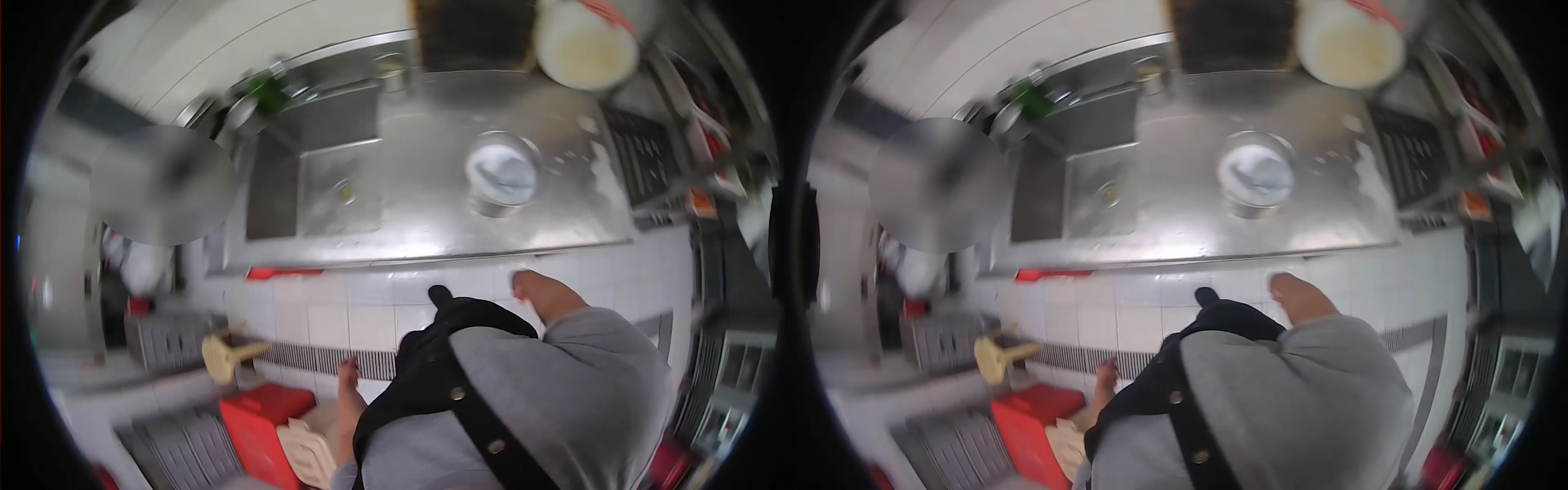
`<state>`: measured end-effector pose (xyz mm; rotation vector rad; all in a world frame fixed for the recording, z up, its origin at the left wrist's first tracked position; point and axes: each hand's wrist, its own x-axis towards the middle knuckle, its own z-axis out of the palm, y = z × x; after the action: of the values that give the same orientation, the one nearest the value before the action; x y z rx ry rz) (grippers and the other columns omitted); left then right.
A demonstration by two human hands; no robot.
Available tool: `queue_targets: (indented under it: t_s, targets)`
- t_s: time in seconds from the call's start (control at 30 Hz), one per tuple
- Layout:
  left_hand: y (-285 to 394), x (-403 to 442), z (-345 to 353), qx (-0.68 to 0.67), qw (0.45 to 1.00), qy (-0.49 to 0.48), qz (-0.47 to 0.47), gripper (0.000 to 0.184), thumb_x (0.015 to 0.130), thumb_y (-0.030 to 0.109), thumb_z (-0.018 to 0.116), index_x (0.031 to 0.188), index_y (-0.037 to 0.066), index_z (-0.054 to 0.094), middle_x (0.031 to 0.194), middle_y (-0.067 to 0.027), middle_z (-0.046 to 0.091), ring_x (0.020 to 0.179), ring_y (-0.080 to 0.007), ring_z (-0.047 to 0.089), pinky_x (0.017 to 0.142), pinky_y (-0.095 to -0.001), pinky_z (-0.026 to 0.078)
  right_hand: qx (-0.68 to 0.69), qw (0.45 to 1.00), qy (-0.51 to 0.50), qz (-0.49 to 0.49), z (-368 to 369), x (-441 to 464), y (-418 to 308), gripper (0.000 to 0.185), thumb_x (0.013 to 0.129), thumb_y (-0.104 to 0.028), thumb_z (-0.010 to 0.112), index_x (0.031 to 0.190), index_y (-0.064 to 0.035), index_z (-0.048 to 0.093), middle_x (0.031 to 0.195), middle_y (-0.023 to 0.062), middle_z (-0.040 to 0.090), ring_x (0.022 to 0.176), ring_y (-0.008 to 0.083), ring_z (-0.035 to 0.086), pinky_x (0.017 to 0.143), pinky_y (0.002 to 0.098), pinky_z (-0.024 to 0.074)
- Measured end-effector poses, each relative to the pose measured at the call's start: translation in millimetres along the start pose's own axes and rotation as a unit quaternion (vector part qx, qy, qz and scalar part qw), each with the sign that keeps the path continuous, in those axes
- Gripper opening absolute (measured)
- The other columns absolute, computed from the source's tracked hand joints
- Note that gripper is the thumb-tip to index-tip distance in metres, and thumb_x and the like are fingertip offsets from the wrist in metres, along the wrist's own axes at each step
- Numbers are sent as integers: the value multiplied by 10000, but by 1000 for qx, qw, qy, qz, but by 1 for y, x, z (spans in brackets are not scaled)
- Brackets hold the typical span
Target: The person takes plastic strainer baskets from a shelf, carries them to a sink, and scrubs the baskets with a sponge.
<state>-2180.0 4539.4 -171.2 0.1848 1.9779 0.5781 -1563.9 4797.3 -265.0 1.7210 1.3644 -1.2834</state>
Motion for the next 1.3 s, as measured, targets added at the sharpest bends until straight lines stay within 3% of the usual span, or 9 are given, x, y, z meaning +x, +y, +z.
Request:
queue_targets:
  t_s: [0.23, 0.4, 0.53, 0.6, 0.93, 0.97, 1.03, 1.1, 1.3]
  targets:
    - [47, 52, -37, 368, 913, -175, 6, 192, 839, 264, 651, 808, 94, 567, 692, -62, 548, 562, -196, 500, 476, -319, 384, 135, 968, -205, -59, 29, -34, -168, 136, 810, -115, 678, 917, -32, 668, 843, 125, 688, 708, 194, 683, 646, 381, 562]
    - [136, 113, -53, 486, 848, -198, 72, 221, 830, 292, 659, 879, 89, 586, 789, -96, 576, 682, -244, 530, 580, -352, 411, 209, 972, -90, -59, 78, -58, -133, 181, 847, -250, 673, 809, -73, 675, 774, 78, 696, 646, 142, 660, 659, 360, 553]
    - [190, 144, -33, 599, 749, -240, 153, 264, 823, 315, 665, 936, 86, 601, 866, -123, 597, 778, -283, 553, 663, -378, 432, 416, 880, -52, 222, 177, -70, -54, 246, 837, -321, 690, 779, -82, 708, 696, 64, 704, 588, 165, 665, 638, 387, 547]
    - [209, 150, -15, 645, 686, -269, 201, 289, 820, 327, 668, 964, 84, 608, 905, -137, 608, 826, -302, 565, 705, -392, 442, 355, 916, -29, 184, 220, -90, -12, 252, 802, -272, 706, 663, -69, 652, 633, 101, 662, 523, 176, 624, 497, 336, 503]
    - [222, 11, 321, 646, 425, -395, 496, 395, 795, 380, 694, 1048, 80, 647, 1070, -192, 647, 1036, -360, 606, 880, -438, 481, 746, 637, -94, 172, 342, -130, 55, 542, 920, -517, 505, 1116, -34, 655, 851, 163, 692, 652, 228, 675, 566, 361, 557]
    - [224, -24, 352, 627, 438, -411, 495, 395, 789, 379, 702, 1041, 79, 649, 1061, -191, 650, 1026, -361, 609, 878, -436, 482, 702, 688, -8, 182, 338, -158, 53, 658, 932, -602, 378, 1136, -37, 648, 947, 167, 686, 698, 245, 675, 585, 385, 563]
    - [223, -81, 413, 604, 439, -427, 511, 393, 783, 378, 711, 1028, 76, 652, 1047, -189, 654, 1018, -362, 609, 880, -432, 481, 592, 781, 62, 191, 282, -237, 77, 523, 944, -493, 460, 1101, -30, 646, 1084, 173, 653, 753, 270, 672, 624, 409, 570]
    - [208, -110, 466, 604, 411, -425, 535, 389, 781, 375, 714, 1016, 72, 652, 1040, -187, 656, 1020, -361, 603, 888, -429, 476, 661, 721, 89, 189, 320, -212, 136, 437, 939, -413, 518, 1137, -35, 609, 1027, 163, 663, 765, 277, 671, 639, 432, 575]
    - [178, -207, 576, 666, 407, -503, 370, 275, 801, 316, 726, 941, 88, 661, 665, -101, 634, 492, -161, 561, 441, -304, 432, 780, 581, 116, 203, 365, -184, 213, 397, 853, -330, 639, 1169, -92, 599, 953, 142, 677, 800, 294, 665, 687, 439, 564]
